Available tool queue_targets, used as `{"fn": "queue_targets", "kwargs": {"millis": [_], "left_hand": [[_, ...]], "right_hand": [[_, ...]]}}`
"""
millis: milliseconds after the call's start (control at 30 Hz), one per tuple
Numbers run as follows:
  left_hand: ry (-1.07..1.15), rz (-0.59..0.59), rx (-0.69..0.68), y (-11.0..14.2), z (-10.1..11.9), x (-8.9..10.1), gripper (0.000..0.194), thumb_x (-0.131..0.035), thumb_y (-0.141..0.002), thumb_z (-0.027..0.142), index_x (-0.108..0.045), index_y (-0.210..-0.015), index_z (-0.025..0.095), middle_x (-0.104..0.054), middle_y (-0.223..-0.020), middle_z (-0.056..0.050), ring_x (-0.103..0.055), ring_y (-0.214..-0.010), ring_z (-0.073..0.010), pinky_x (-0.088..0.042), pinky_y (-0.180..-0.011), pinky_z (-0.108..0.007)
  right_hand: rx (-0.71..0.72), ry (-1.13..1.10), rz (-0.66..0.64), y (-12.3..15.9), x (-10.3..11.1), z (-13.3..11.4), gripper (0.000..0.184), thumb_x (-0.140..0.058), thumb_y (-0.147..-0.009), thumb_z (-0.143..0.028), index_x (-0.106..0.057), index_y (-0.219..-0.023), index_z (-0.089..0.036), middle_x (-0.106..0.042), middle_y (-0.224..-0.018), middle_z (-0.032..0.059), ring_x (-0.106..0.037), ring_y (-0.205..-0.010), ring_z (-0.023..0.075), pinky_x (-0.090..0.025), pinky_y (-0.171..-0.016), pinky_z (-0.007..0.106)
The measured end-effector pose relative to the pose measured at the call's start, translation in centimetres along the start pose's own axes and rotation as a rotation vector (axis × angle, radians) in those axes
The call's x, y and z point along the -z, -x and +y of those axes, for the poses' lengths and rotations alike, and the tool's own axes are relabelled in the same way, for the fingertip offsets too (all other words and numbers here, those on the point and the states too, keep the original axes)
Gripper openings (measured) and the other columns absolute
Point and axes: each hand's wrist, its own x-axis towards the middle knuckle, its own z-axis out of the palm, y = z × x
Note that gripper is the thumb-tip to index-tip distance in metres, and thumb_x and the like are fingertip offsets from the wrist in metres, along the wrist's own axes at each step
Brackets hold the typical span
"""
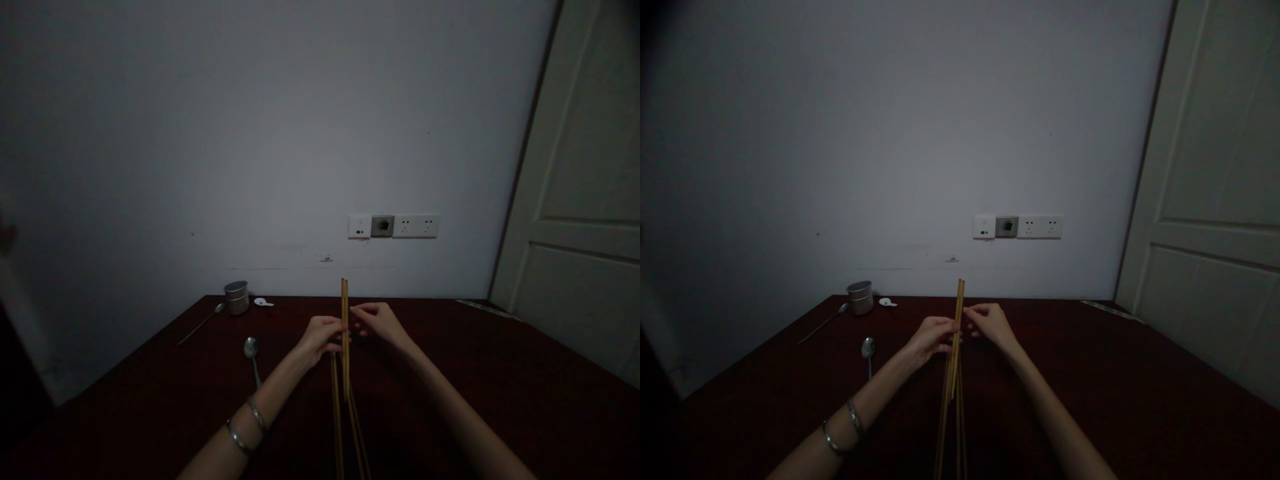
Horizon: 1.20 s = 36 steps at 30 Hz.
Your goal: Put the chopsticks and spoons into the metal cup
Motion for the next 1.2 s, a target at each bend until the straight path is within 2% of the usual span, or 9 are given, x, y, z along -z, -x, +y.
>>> {"fn": "queue_targets", "kwargs": {"millis": [200, 433, 733, 833, 967, 1200], "left_hand": [[-0.051, -0.068, 0.053, 0.8, -0.6, -1.2, 0.018, -0.067, -0.059, 0.024, -0.063, -0.072, 0.011, -0.064, -0.069, -0.007, -0.061, -0.061, -0.0158, -0.048, -0.053, -0.026], [-0.02, -0.167, 0.054, 0.9, -0.7, -1.2, 0.02, -0.069, -0.061, 0.025, -0.063, -0.074, 0.01, -0.065, -0.072, -0.009, -0.062, -0.063, -0.016, -0.049, -0.054, -0.027], [-0.098, -0.209, 0.084, 0.6, -1.2, -1.2, 0.016, -0.071, -0.06, 0.023, -0.063, -0.065, 0.01, -0.061, -0.061, -0.004, -0.057, -0.055, -0.012, -0.051, -0.052, -0.026], [-0.111, -0.229, 0.095, 0.6, -1.3, -1.1, 0.019, -0.072, -0.059, 0.026, -0.063, -0.066, 0.01, -0.061, -0.061, -0.003, -0.058, -0.055, -0.0117, -0.05, -0.054, -0.026], [-0.182, -0.308, 0.136, 0.7, -1.3, -0.7, 0.029, -0.072, -0.06, 0.035, -0.064, -0.069, 0.009, -0.064, -0.066, -0.008, -0.062, -0.058, -0.0153, -0.05, -0.054, -0.027], [-0.23, -0.124, 0.109, 0.3, -0.8, 1.6, 0.038, -0.071, -0.058, 0.043, -0.062, -0.07, 0.008, -0.064, -0.063, -0.008, -0.06, -0.054, -0.0146, -0.049, -0.051, -0.026]], "right_hand": [[-0.06, -0.273, 0.106, -0.5, 0.5, 0.5, 0.019, -0.07, -0.063, -0.026, -0.066, -0.074, -0.012, -0.064, -0.062, 0.0032, -0.058, -0.052, 0.0093, -0.048, -0.043, 0.017], [-0.165, -0.345, 0.12, 0.0, 0.8, 0.0, 0.016, -0.07, -0.063, -0.024, -0.065, -0.072, -0.011, -0.063, -0.06, 0.0023, -0.057, -0.05, 0.0079, -0.049, -0.047, 0.017], [-0.262, -0.418, 0.014, 0.3, 0.7, 0.5, 0.01, -0.071, -0.062, -0.017, -0.063, -0.066, -0.012, -0.06, -0.054, -0.0002, -0.054, -0.048, 0.006, -0.047, -0.049, 0.016], [-0.269, -0.422, 0.024, 0.2, 0.7, 0.9, 0.009, -0.07, -0.061, -0.015, -0.062, -0.064, -0.012, -0.06, -0.053, -0.0007, -0.053, -0.046, 0.0054, -0.047, -0.047, 0.015], [-0.29, -0.373, 0.045, 0.3, 0.4, 2.0, 0.009, -0.069, -0.061, -0.014, -0.06, -0.059, -0.012, -0.057, -0.048, -0.0018, -0.051, -0.042, 0.0044, -0.046, -0.045, 0.014], [-0.35, -0.128, 0.04, 0.7, 0.1, 5.0, 0.016, -0.064, -0.063, -0.019, -0.055, -0.051, -0.014, -0.055, -0.042, -0.0028, -0.049, -0.037, 0.0054, -0.044, -0.042, 0.015]]}}
